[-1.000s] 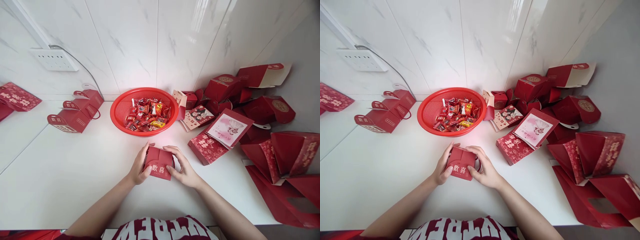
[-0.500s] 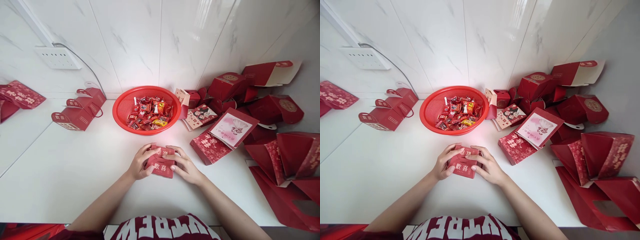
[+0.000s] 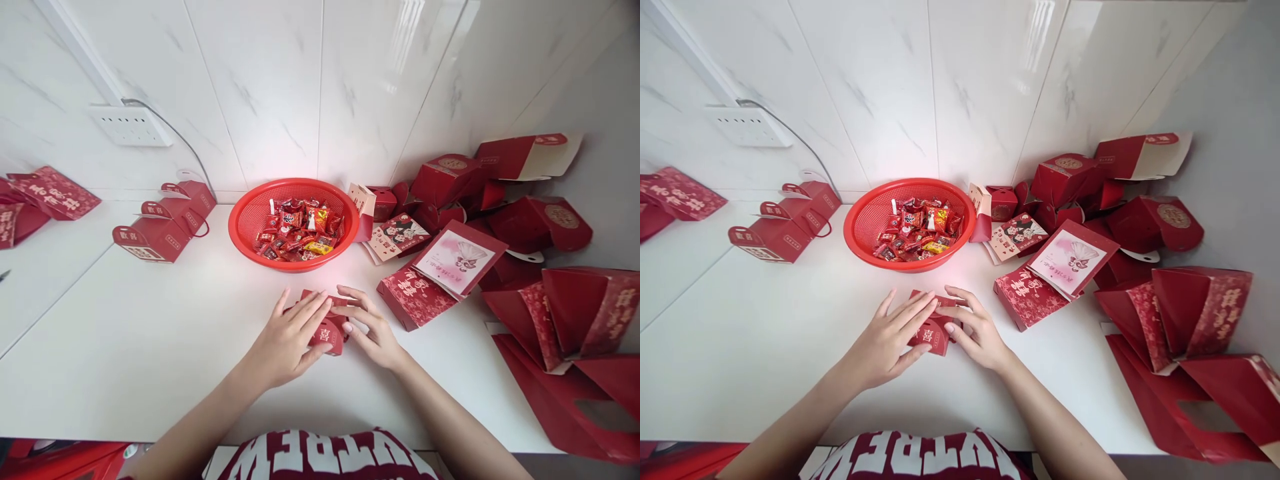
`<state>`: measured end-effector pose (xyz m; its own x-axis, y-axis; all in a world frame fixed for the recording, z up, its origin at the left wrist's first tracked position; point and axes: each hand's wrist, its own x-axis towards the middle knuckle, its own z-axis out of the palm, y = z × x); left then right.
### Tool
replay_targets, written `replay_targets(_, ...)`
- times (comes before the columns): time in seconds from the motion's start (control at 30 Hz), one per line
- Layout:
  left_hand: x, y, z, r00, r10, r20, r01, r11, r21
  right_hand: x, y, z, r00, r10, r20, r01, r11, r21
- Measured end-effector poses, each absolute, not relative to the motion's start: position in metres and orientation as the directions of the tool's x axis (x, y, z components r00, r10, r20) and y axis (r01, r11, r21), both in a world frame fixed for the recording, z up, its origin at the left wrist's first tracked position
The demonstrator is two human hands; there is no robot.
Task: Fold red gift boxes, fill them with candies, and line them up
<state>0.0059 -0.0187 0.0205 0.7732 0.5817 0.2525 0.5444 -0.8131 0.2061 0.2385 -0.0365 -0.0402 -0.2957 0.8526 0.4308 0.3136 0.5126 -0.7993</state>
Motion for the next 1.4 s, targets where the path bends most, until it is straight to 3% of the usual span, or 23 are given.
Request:
replay_targets(0.2,0.017,-0.027,0.025,0.794,0.571,0.206,0.568,-0.819,0.081,0.246,-0.037,-0.045,-0.178,0.836,0.519,0.382,0.545,-0.746)
replay_targets(0.37,0.020,-0.031,0.009,0.756,0.626,0.191,0.629,-0.776,0.048,0.248,-0.038,-0.042,-0.268,0.815,0.514,0.405,0.579,-0.707)
replay_targets(0.5,0.018,-0.036,0.001,0.695,0.679,0.238,0.677,-0.729,0.100,0.246,-0.037,-0.038,-0.340,0.774,0.534,0.426,0.633,-0.646)
replay_targets(0.77,0.007,-0.034,-0.015,0.589,0.723,0.360,0.651,-0.689,0.319,0.244,-0.035,-0.039,-0.421,0.748,0.514,0.506,0.663,-0.551)
replay_targets(1.0,0.004,-0.026,-0.008,0.641,0.728,0.245,0.700,-0.685,0.202,0.243,-0.036,-0.038,-0.363,0.773,0.520,0.432,0.634,-0.641)
replay_targets(1.17,-0.006,-0.016,0.016,0.575,0.785,0.230,0.785,-0.608,0.116,0.235,-0.045,-0.034,-0.400,0.729,0.555,0.331,0.680,-0.655)
replay_targets(1.27,-0.007,-0.017,0.018,0.555,0.808,0.200,0.792,-0.586,0.171,0.224,-0.052,-0.033,-0.480,0.672,0.565,0.276,0.726,-0.629)
replay_targets(1.4,-0.003,-0.021,0.008,0.572,0.807,0.146,0.736,-0.584,0.343,0.214,-0.055,-0.036,-0.498,0.605,0.622,0.320,0.794,-0.517)
